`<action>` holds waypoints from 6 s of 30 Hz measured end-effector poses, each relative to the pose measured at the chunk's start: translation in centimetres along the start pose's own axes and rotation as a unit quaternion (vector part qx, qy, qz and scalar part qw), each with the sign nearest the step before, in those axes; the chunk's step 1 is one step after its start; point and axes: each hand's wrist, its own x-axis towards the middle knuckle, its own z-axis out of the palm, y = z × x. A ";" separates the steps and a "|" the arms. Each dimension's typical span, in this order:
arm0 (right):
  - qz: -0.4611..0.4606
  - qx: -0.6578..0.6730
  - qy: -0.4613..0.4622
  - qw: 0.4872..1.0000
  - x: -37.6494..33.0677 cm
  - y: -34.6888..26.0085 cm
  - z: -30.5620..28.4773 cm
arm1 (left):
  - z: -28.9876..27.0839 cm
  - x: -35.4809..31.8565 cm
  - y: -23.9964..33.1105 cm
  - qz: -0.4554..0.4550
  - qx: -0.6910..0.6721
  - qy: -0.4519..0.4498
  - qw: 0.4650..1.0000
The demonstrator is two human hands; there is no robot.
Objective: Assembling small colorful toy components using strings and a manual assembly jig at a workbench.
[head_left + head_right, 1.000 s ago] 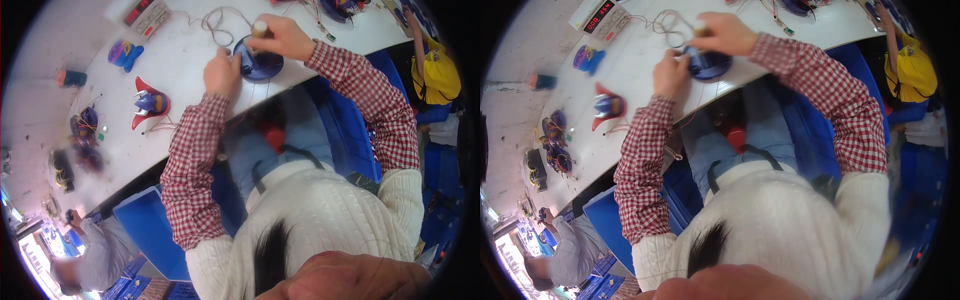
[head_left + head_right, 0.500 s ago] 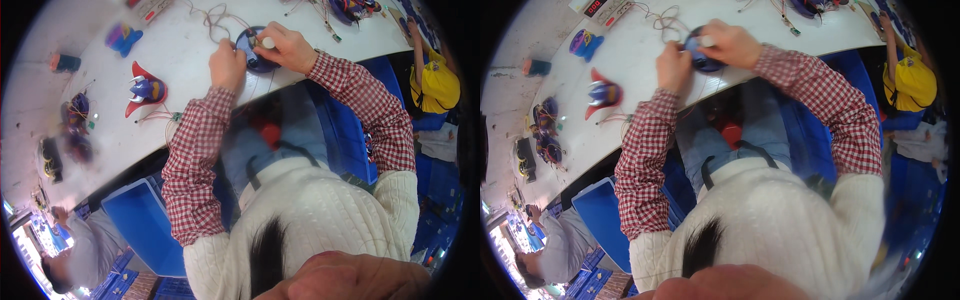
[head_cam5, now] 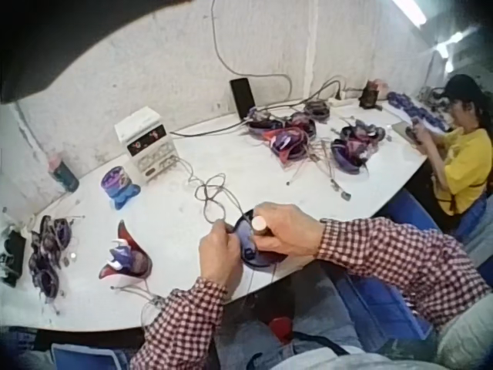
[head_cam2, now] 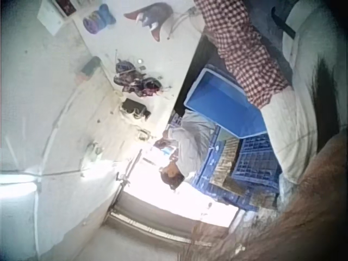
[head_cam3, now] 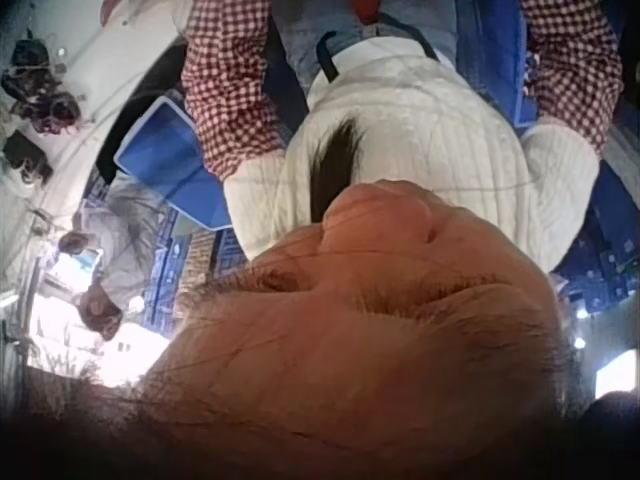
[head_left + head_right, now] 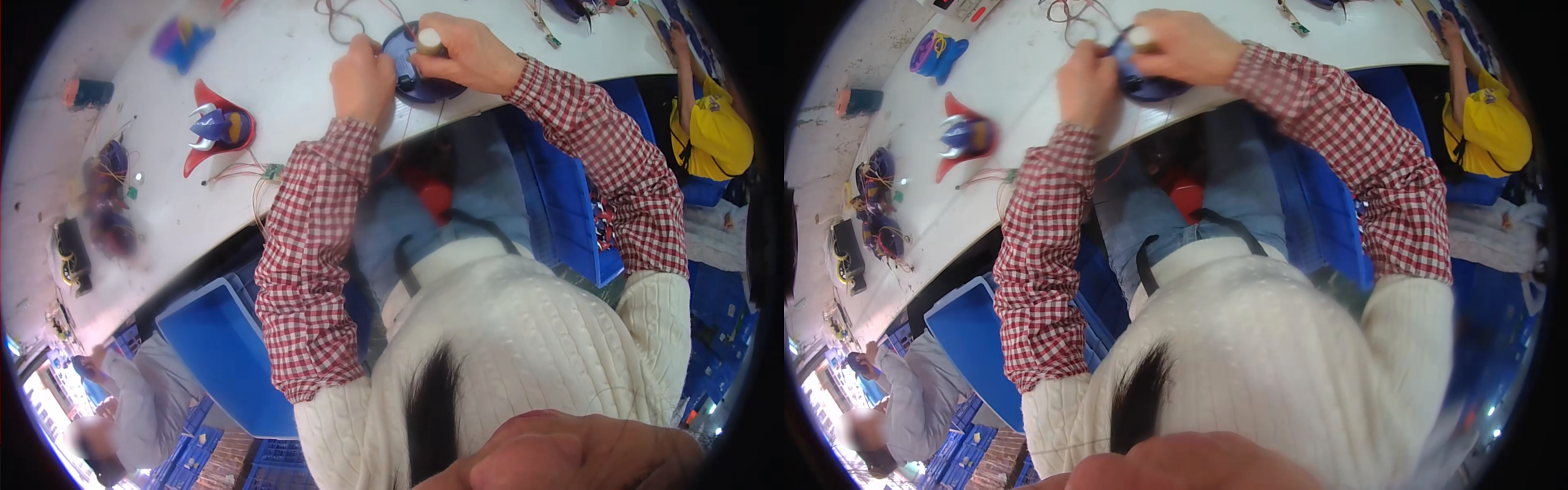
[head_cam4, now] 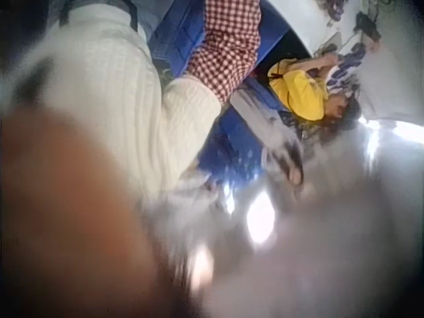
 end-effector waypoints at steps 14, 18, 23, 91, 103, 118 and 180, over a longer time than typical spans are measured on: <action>-0.009 0.153 0.055 0.987 -3.7 -7.0 -4.0 | -9.0 -15.5 1.2 0.076 0.039 0.204 0.975; -0.020 0.322 -0.175 0.930 -3.2 -12.0 -2.4 | -13.9 -13.8 -1.1 -0.015 0.120 0.210 0.970; 0.014 0.289 -0.159 0.944 6.4 -14.2 2.9 | -15.9 -15.6 0.1 -0.049 0.109 0.198 0.973; 0.139 0.333 -0.232 0.904 -9.5 -7.9 14.0 | -11.7 -13.5 1.3 0.088 0.301 0.179 0.933; 0.136 0.555 -0.242 0.784 -8.0 -8.9 19.4 | -13.2 -7.2 -1.0 0.159 0.288 -0.084 0.941; 0.349 0.656 -0.228 0.629 -9.6 -8.4 9.2 | -12.1 -7.7 -2.3 0.167 0.345 0.002 0.924; 0.350 0.698 -0.249 0.573 -6.7 -11.2 5.1 | -7.0 -17.3 3.7 -0.353 -0.216 0.185 0.891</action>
